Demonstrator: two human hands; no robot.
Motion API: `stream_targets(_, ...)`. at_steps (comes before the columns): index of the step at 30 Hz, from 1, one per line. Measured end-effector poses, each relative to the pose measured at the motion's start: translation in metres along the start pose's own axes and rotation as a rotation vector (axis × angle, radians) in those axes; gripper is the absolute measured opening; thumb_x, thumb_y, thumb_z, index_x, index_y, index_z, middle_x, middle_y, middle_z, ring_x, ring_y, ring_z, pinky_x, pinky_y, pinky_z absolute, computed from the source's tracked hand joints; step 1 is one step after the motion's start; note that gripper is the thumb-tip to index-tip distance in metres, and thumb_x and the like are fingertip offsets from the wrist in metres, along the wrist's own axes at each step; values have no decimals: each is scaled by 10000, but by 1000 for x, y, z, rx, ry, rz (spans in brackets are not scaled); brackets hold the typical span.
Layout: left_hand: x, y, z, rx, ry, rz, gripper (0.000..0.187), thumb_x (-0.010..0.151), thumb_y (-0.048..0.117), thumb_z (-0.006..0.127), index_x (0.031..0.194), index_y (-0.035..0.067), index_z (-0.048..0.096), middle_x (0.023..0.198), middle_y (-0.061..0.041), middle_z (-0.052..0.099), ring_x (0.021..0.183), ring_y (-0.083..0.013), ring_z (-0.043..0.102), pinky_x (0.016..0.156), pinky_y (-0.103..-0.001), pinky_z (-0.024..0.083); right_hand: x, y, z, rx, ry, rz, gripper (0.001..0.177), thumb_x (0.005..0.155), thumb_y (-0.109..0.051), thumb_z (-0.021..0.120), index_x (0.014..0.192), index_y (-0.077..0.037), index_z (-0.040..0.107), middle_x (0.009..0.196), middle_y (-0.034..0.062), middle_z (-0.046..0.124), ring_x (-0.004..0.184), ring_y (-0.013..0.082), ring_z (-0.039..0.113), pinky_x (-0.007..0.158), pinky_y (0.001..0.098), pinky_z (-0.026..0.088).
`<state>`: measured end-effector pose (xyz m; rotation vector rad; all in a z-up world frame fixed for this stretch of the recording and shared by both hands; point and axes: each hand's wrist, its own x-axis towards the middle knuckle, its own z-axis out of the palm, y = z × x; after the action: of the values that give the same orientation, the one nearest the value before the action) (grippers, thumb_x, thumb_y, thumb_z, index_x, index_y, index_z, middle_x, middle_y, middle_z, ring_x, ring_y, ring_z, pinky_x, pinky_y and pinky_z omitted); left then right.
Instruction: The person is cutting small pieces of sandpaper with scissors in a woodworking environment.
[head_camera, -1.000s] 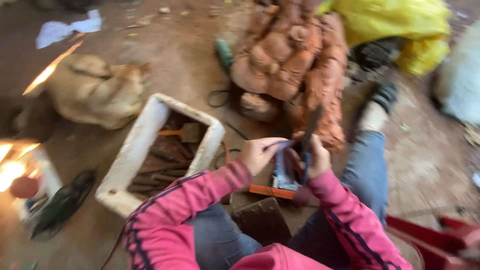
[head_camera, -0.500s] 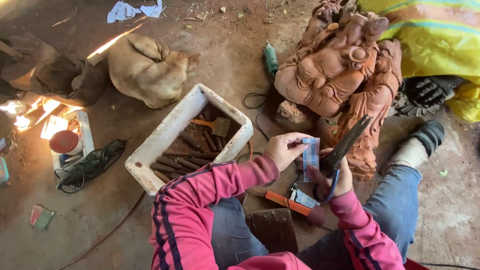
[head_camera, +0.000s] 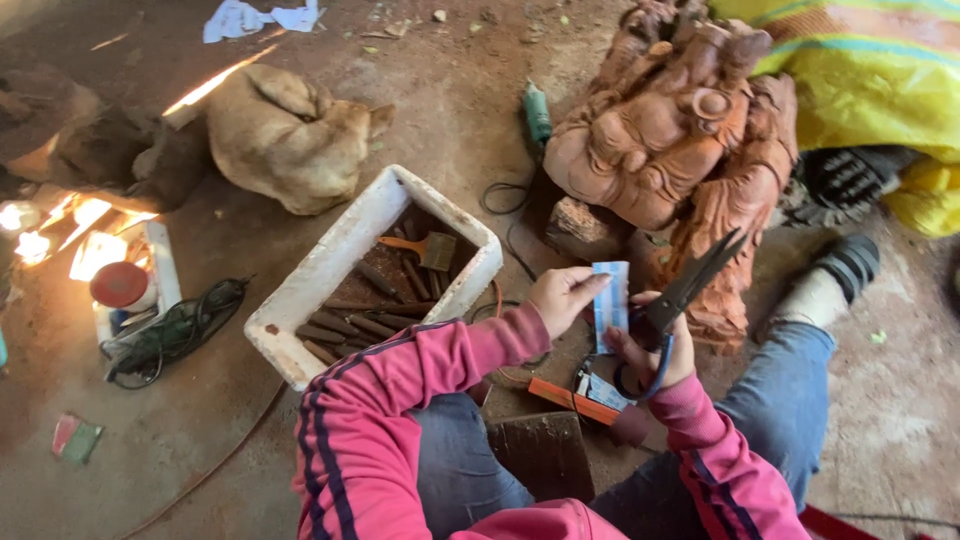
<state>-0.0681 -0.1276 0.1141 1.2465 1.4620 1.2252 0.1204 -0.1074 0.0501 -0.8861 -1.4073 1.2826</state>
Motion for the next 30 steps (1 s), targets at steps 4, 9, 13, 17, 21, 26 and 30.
stream_targets(4,10,-8,1,113,32,-18,445,977,502,658,629,225,658,487,32,631,507,-49,568,546,-214,444,1,4,-1,-21,9,-12,587,679,-100,935,1188,-39,650,967,80,670,871,137,625,806,279,488)
stream_targets(9,11,-15,-3,119,30,-45,365,980,492,653,696,272,718,483,60,632,514,-6,593,530,-167,429,-2,1,1,2,18,17,591,688,-95,927,1202,-40,640,997,76,671,903,135,623,843,289,489)
stream_targets(13,10,2,-2,39,64,-128,338,950,453,707,758,178,750,593,-16,709,616,-98,732,537,-181,536,1,-7,-1,146,-38,-16,580,740,8,879,1222,21,557,924,137,701,836,155,687,762,299,567)
stream_targets(17,7,11,-8,-127,132,-139,323,939,368,753,810,71,752,631,-59,710,666,-179,755,579,-266,609,0,-17,-2,173,-64,-10,577,768,12,860,1232,19,518,912,162,702,808,164,686,716,314,584)
stream_targets(21,13,10,-7,-8,153,-87,392,950,416,732,705,109,729,549,-57,687,617,-166,750,520,-229,565,3,-13,-5,210,-56,-7,581,780,25,840,1244,0,492,913,167,697,798,173,692,689,309,586)
stream_targets(26,18,-5,-13,-322,162,-292,309,985,321,715,1038,23,774,724,-104,718,700,-239,755,643,-348,666,3,-10,-2,310,-94,-54,583,788,93,795,1254,6,456,916,201,692,778,205,703,622,306,605)
stream_targets(30,25,-35,-12,-477,200,-397,258,960,264,735,1043,21,754,631,-110,639,583,-255,737,558,-293,665,5,-5,-1,354,-100,-81,579,786,122,778,1250,9,451,900,218,687,766,235,704,608,331,607)
